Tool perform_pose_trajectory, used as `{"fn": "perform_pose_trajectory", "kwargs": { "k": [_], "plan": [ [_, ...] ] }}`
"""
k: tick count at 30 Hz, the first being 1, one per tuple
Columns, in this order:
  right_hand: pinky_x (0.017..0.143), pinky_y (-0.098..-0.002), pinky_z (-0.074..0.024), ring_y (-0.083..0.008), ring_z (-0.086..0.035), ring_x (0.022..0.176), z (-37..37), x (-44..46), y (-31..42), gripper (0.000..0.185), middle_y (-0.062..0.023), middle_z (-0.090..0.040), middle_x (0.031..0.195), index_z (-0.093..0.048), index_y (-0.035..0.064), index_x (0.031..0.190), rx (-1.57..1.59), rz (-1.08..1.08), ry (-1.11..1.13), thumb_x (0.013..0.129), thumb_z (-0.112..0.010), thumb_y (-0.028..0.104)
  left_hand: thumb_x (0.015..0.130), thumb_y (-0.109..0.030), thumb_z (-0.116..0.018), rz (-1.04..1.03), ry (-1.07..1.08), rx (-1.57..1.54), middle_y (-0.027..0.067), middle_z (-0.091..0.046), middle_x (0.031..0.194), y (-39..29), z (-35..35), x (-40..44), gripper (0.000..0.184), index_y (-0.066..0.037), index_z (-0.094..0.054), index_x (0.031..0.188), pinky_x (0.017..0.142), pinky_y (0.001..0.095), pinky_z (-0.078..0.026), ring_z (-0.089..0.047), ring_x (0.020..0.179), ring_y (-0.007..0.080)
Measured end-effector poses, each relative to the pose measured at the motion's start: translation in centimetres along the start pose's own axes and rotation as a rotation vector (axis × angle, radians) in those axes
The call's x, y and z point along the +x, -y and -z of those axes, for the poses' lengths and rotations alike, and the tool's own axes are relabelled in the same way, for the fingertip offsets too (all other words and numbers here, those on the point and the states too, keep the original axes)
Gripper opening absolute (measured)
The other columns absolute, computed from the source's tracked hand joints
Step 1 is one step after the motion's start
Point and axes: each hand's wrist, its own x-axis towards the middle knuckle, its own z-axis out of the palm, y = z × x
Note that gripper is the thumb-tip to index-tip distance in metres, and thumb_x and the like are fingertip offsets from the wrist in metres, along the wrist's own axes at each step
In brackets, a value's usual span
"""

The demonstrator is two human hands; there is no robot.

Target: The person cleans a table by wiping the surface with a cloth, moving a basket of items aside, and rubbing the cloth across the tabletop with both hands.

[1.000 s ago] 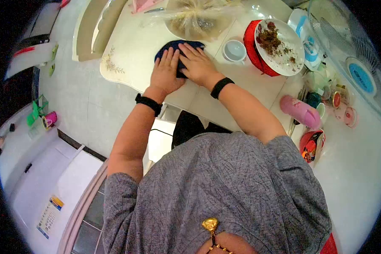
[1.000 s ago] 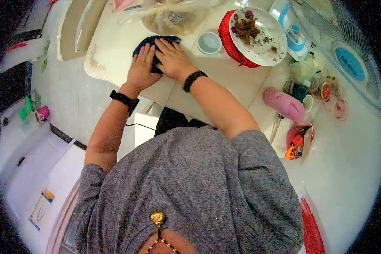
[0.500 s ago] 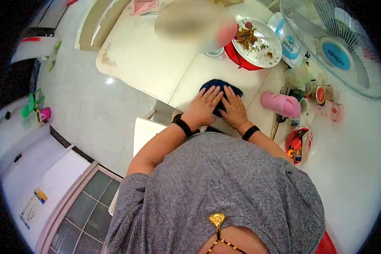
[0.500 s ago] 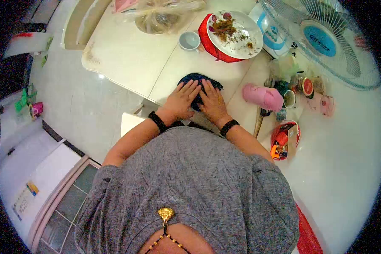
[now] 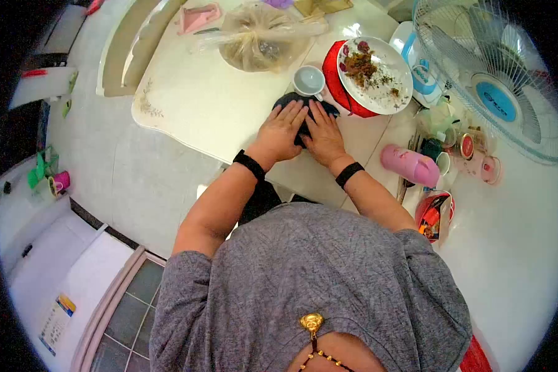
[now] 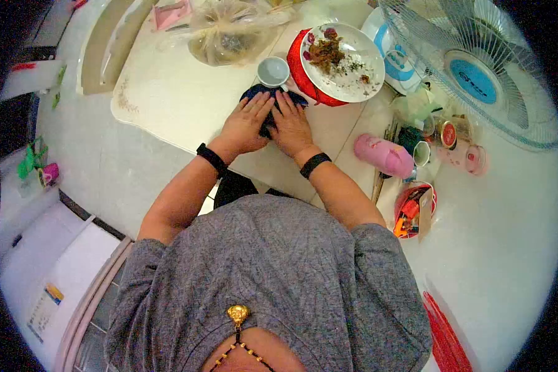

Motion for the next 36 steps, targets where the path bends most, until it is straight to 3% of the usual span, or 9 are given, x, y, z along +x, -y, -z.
{"fn": "perform_pose_trajectory", "kwargs": {
  "k": [13,25,31,36],
  "plan": [
    [0.123,-0.0522,-0.0256,-0.0295,-0.024,0.155,-0.4,3.4,0.5,0.067,-0.0128,-0.026,0.167,-0.046,0.0039,0.150,0.006,-0.037,-0.126,0.089,-0.067,0.024,0.075,-0.034,-0.075,-0.050,0.042,0.045,0.0172,-0.031,0.165,3.3,1.4,3.0,0.097,-0.005,-0.031,0.158,0.126,0.0479,-0.021,-0.028,0.153,0.0311],
    [0.124,-0.0506,-0.0242,-0.0296,-0.024,0.155,-0.7,2.1,0.9,0.069,-0.0135,-0.027,0.167,-0.045,0.0093,0.152,-0.006,-0.034,-0.099,0.089,-0.069,0.027,0.076,-0.031,-0.075,0.054,-0.027,0.058,0.0173,-0.034,0.164,1.3,0.4,0.6,0.093,-0.005,-0.035,0.155,0.124,0.0525,-0.023,-0.030,0.153,0.0329],
    [0.121,-0.0543,-0.0273,-0.0334,-0.026,0.153,-1.6,-3.3,2.1,0.071,-0.0156,-0.029,0.165,-0.048,0.0073,0.149,-0.005,0.154,0.002,0.085,-0.072,0.023,0.075,-0.027,-0.075,0.148,-0.028,-0.004,0.0177,-0.030,0.165,-2.6,-1.6,-5.9,0.096,-0.004,-0.033,0.158,0.126,0.0507,-0.019,-0.026,0.154,0.0326],
    [0.120,-0.0539,-0.0293,-0.0333,-0.025,0.153,-2.1,-8.6,1.7,0.071,-0.0151,-0.026,0.166,-0.049,0.0051,0.147,-0.032,0.310,0.145,0.082,-0.073,0.022,0.076,-0.032,-0.074,0.150,0.033,-0.014,0.0228,-0.027,0.165,-6.8,-3.7,-11.5,0.099,0.002,-0.029,0.157,0.126,0.0497,-0.017,-0.023,0.155,0.0353]
  ]
}}
